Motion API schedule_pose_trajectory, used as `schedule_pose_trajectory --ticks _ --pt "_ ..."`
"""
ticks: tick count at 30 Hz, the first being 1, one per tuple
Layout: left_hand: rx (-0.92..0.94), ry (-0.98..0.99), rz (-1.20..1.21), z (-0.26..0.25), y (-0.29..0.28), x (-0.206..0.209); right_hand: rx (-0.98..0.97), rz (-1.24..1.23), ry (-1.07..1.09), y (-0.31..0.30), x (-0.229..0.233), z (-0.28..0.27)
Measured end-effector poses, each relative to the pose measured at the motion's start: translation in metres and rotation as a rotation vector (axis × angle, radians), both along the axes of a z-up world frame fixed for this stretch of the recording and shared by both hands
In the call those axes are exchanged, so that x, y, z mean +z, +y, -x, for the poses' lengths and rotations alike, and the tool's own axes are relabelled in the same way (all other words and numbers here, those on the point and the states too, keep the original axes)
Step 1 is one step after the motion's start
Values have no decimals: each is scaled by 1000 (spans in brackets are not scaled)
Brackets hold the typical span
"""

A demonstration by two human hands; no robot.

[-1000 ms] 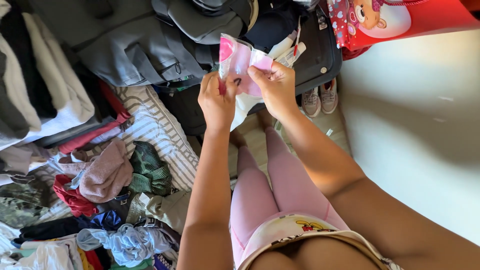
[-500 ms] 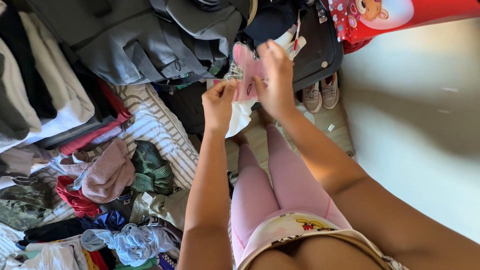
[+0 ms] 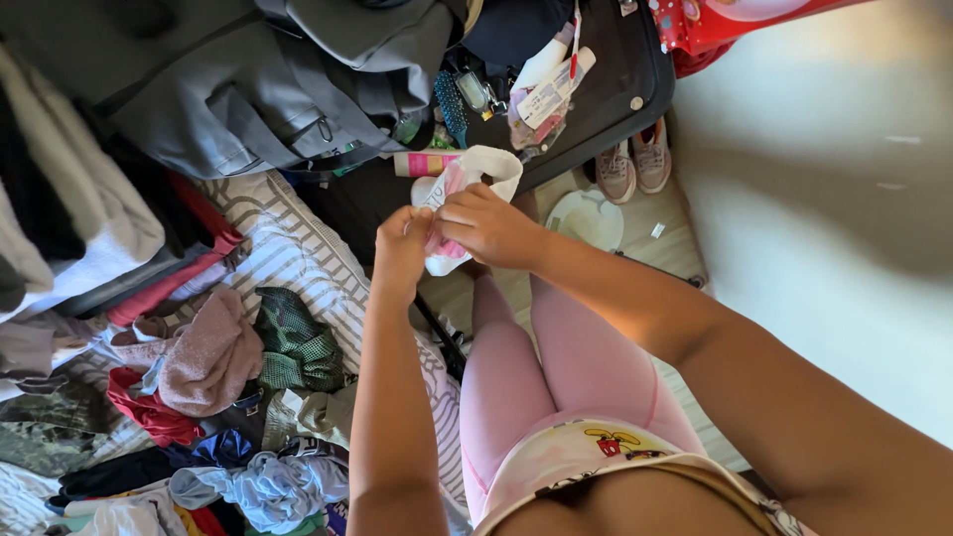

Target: The person sorts through clothes on a bed and then places various personal items, a laptop, and a water bottle into a bag and onto a cluttered desk.

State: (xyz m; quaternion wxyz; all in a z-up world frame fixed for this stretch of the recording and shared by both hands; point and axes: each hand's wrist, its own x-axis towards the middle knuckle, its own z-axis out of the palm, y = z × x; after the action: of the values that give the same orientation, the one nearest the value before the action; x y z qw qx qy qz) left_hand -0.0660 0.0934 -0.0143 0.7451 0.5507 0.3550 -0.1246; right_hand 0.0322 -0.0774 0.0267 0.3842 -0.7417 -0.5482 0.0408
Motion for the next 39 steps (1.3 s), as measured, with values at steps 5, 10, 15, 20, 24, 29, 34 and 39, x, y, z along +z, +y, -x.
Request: schedule_pose_trajectory --ticks 5,10,15,20,24,29,34,39 --pt "-184 -138 -768 0 -15 13 16 116 -26 1 -11 6" --pt "-185 -260 -981 -4 -34 22 61 144 9 -7 -20 -4" --pt "-146 -290 -995 -14 -41 18 47 98 82 -11 -1 -15" --pt "-77 -347 -831 -25 -38 17 -42 -33 360 -17 -11 -21" --pt "-54 -429 -813 -33 -46 23 -64 -6 386 -26 -17 -24" --pt "-10 -449 -942 -46 -45 18 -85 113 -81 -31 3 -24" --pt "32 -433 -990 -65 -36 39 -100 136 -99 -27 27 -9" --pt "-37 -466 -933 -67 -35 57 -206 68 231 -21 22 -14"
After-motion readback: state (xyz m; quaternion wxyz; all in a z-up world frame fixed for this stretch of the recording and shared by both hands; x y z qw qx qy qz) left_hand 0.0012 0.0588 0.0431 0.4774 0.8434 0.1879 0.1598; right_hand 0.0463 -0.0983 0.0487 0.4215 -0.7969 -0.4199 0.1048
